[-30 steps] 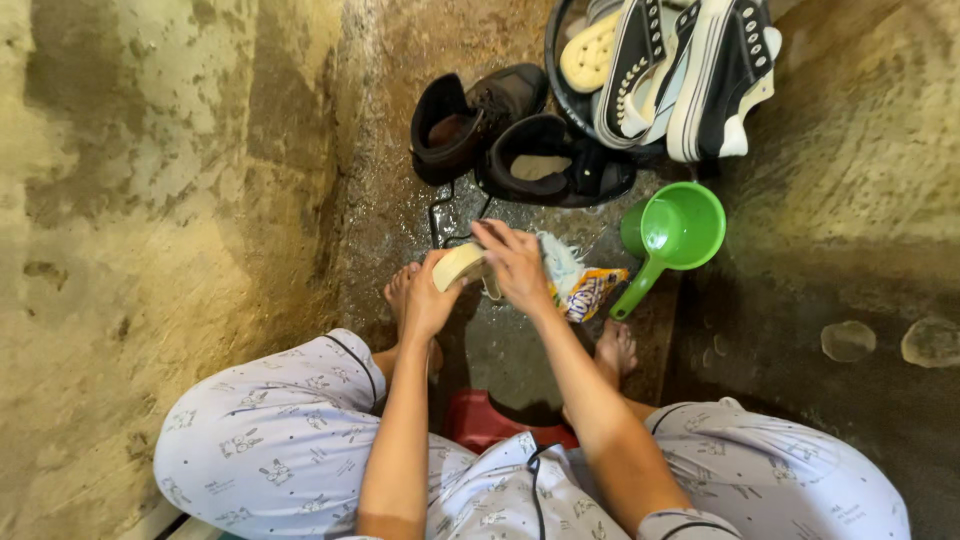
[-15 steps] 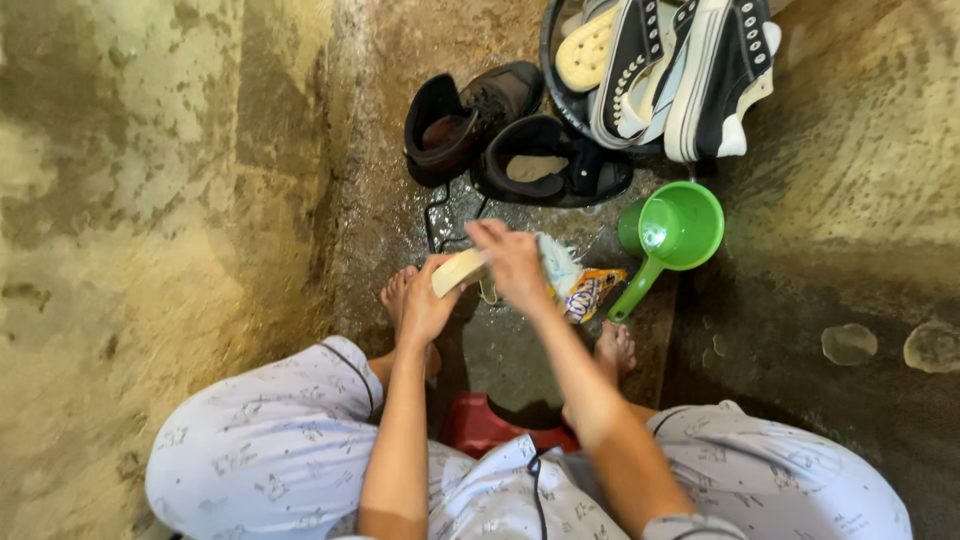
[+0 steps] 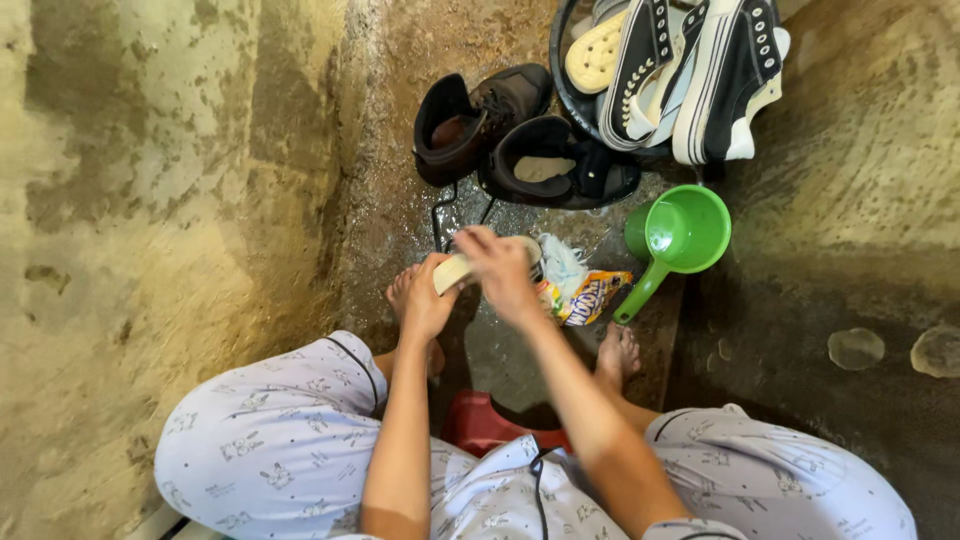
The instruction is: The person scrubs a beige slide sandal with a brush and water, then rinses it. They place the sandal aside and begin scrubbing a dark boot with the same brush and water.
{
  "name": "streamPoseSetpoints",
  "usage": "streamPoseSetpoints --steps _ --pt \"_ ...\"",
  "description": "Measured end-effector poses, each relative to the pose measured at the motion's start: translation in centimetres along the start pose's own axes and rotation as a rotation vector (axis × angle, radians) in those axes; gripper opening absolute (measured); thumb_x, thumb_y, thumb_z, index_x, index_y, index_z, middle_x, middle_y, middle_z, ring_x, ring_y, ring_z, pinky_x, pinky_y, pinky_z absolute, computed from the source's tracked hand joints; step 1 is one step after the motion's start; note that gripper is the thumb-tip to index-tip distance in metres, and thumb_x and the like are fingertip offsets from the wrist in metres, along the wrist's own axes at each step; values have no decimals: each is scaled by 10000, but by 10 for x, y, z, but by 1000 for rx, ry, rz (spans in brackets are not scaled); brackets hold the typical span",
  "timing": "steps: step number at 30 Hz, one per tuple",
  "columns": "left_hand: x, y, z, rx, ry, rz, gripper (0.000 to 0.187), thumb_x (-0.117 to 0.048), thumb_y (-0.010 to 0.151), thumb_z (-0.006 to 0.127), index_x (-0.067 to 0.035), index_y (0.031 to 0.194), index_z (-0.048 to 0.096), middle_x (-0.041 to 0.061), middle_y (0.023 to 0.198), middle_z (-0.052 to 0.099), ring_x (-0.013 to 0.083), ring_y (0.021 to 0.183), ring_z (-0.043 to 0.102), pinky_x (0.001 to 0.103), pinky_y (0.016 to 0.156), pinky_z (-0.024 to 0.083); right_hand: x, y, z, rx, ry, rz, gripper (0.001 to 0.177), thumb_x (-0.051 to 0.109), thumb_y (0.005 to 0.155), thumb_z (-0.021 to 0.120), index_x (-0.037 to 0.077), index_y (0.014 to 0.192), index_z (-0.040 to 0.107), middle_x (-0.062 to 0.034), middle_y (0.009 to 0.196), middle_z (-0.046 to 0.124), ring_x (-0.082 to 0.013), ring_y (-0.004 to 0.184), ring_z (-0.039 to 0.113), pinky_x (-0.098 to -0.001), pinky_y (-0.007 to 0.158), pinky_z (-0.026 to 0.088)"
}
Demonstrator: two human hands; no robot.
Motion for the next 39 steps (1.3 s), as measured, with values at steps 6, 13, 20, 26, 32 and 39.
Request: streamPoseSetpoints --steps 6,13,20,26,32,39 --pt "5 -8 4 -187 28 127 523 -329 774 778 -222 1260 620 155 1120 665 407 1137 584 578 984 384 21 -9 6 -63 97 -77 452 111 970 614 276 1389 651 -21 1483 580 -294 1193 543 -426 1060 428" --pt "4 -8 4 -34 20 17 443 -390 802 778 -286 1215 654 125 1086 679 385 1132 591 560 983 390 -2 -10 -22 -13 43 154 466 99 990 605 263 1424 656 -14 1473 590 -279 1097 522 -395 1032 425" --pt "25 -2 19 -103 -1 90 484 -334 751 810 -222 1189 637 113 1112 667 375 1142 583 560 995 372 2 -8 16 19 58 -29 576 103 902 605 279 1450 611 -18 1491 591 -263 1188 548 -408 1073 430" --pt "17 -3 10 -58 -105 99 425 -298 767 815 -240 1157 655 68 1050 675 330 1122 596 537 1017 352 -93 -35 -6 53 75 501 489 162 1032 570 383 1468 568 -80 1550 499 -345 1233 464 -443 1106 389" --pt "17 -4 9 -84 -85 144 431 -244 780 809 -216 1176 643 108 1082 660 356 1129 578 537 1007 358 -20 -16 26 48 47 172 473 132 995 616 345 1418 625 17 1458 617 -269 1098 502 -385 1060 434" --pt "14 -8 4 -79 -95 151 486 -264 719 866 -239 1155 654 109 1113 661 366 1166 561 574 1004 342 -78 -29 12 35 -14 359 503 137 985 623 331 1449 612 -80 1491 556 -352 1127 500 -418 1033 427"
Point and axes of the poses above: each hand's wrist, its own y-axis towards the middle knuckle, its own z-axis out of the palm, x = y × z, the point moved 1 cm from there along y, towards the middle knuckle
